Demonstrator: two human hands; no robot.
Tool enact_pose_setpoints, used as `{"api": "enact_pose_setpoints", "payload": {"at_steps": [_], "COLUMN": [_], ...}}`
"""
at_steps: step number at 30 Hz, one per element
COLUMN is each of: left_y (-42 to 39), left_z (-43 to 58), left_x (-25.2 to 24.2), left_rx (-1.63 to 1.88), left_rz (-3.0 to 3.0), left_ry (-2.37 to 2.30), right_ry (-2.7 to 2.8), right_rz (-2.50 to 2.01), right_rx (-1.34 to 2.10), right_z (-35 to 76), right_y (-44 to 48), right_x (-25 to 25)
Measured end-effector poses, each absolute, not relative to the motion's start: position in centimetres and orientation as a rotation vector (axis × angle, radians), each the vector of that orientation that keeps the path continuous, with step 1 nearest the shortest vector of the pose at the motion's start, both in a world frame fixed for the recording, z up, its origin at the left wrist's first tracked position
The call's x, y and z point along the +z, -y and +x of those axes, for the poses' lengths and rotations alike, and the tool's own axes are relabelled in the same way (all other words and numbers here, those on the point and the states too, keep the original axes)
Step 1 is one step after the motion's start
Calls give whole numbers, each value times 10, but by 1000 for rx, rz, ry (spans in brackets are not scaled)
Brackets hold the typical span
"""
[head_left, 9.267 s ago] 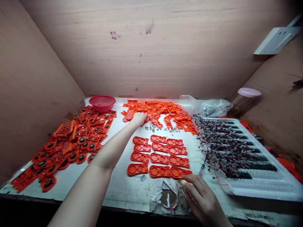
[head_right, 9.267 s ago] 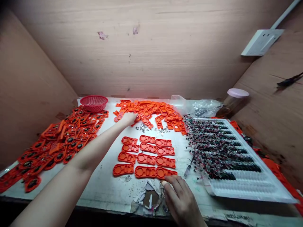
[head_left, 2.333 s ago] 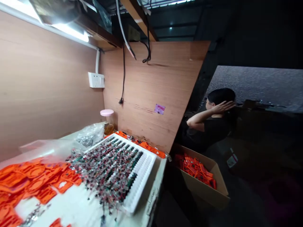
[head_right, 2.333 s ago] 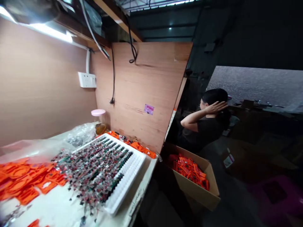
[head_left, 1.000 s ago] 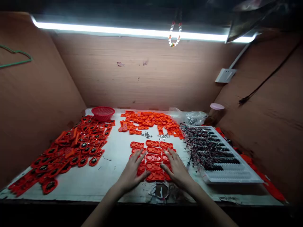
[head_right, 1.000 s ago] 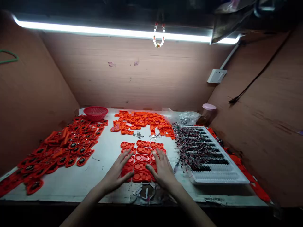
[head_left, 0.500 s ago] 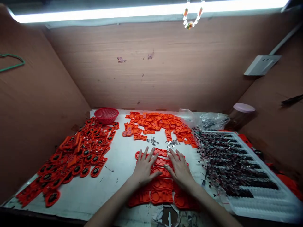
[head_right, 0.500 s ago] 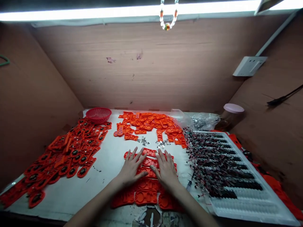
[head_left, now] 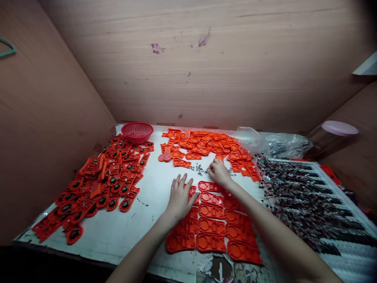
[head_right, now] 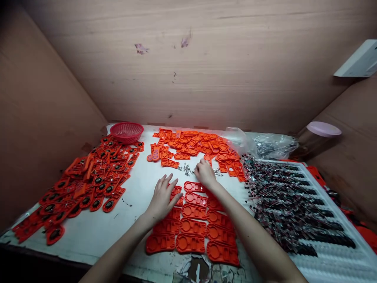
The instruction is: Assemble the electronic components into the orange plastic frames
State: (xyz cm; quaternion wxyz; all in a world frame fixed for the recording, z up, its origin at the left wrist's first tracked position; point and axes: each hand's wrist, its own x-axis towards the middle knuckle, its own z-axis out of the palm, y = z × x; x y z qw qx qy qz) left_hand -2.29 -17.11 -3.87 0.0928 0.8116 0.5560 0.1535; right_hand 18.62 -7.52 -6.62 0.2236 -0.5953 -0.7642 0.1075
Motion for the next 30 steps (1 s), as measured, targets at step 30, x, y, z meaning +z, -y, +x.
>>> {"api": "enact_pose_setpoints", "payload": {"at_steps": [30], "left_y": [128], "left_z": [-8], "left_x": [-46], "left_rx": [1115], "left_rz": [1118], "left_ry": [-1042], "right_ry": [2027], "right_rz": [-1189], "right_rx": [471], "right_z": [159], "right_y": [113], "right_x": [-43]}}
